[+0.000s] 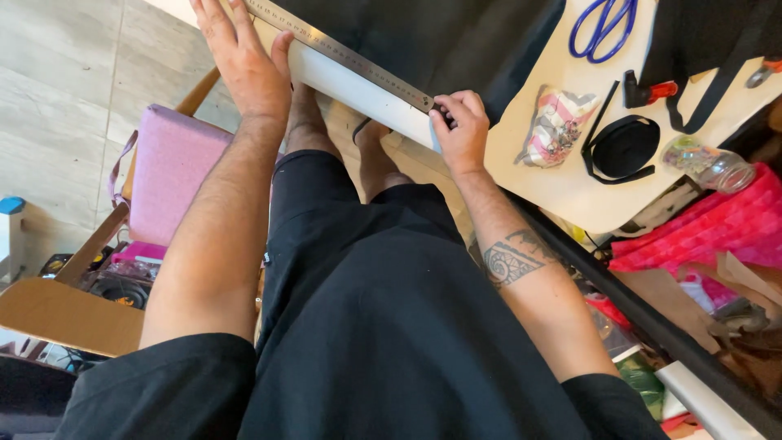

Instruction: The person measures a large piece of black fabric on a white table using a metal ruler and a pencil. They mark a straight line along the ruler's edge and then use blue-handled scissors to cut the fabric along the marked line.

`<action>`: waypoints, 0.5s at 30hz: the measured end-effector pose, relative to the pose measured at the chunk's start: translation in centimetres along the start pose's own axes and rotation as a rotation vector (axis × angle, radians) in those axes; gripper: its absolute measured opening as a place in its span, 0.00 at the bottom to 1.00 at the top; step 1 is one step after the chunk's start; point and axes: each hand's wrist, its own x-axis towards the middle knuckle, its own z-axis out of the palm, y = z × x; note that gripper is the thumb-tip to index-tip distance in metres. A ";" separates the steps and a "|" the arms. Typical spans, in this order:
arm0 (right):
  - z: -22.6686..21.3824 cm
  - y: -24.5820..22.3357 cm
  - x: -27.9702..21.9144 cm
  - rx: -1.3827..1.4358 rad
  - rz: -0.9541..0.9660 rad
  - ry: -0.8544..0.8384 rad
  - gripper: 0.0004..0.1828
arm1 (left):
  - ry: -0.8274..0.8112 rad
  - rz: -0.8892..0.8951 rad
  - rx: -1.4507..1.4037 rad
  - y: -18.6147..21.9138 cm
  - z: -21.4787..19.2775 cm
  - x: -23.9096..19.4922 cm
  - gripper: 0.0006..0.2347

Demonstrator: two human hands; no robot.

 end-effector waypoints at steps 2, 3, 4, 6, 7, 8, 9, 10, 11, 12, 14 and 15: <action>0.0 0.0 0.0 -0.002 0.000 0.000 0.10 | 0.004 -0.001 0.008 -0.2 0.3 -0.1 0.39; 0.0 0.0 -0.1 -0.004 0.000 0.000 0.10 | 0.008 -0.003 0.015 -0.3 0.5 -0.1 0.39; 0.1 -0.1 -0.1 -0.004 0.001 0.000 0.10 | 0.008 -0.003 0.015 -0.2 0.2 -0.1 0.39; 0.1 -0.1 -0.1 0.012 0.005 0.002 0.10 | -0.007 -0.003 -0.003 0.1 -0.2 0.0 0.38; 0.1 -0.1 -0.1 0.012 0.005 0.003 0.10 | -0.007 -0.003 -0.003 0.0 -0.1 0.0 0.38; 0.1 -0.1 -0.1 0.005 0.007 -0.003 0.10 | 0.010 0.010 0.000 0.0 -0.1 -0.1 0.37; 0.0 -0.1 -0.1 -0.001 0.010 -0.008 0.10 | 0.026 0.023 0.003 -0.1 0.0 -0.1 0.37; 0.1 -0.1 -0.1 0.000 0.011 -0.008 0.10 | 0.026 0.024 0.003 -0.1 0.0 -0.1 0.37; 0.1 -0.1 -0.1 -0.007 0.015 -0.009 0.10 | 0.025 0.034 -0.012 -0.1 -0.1 -0.2 0.37; 0.1 -0.1 -0.1 -0.014 0.019 -0.006 0.09 | 0.025 0.047 -0.026 -0.1 -0.1 0.0 0.37; 0.4 0.1 -0.2 -0.004 0.000 0.003 0.10 | 0.047 0.097 -0.050 0.0 -1.1 -0.3 0.37; 0.2 0.4 -0.2 0.005 -0.021 0.008 0.11 | 0.069 0.142 -0.075 0.4 -1.3 -0.2 0.38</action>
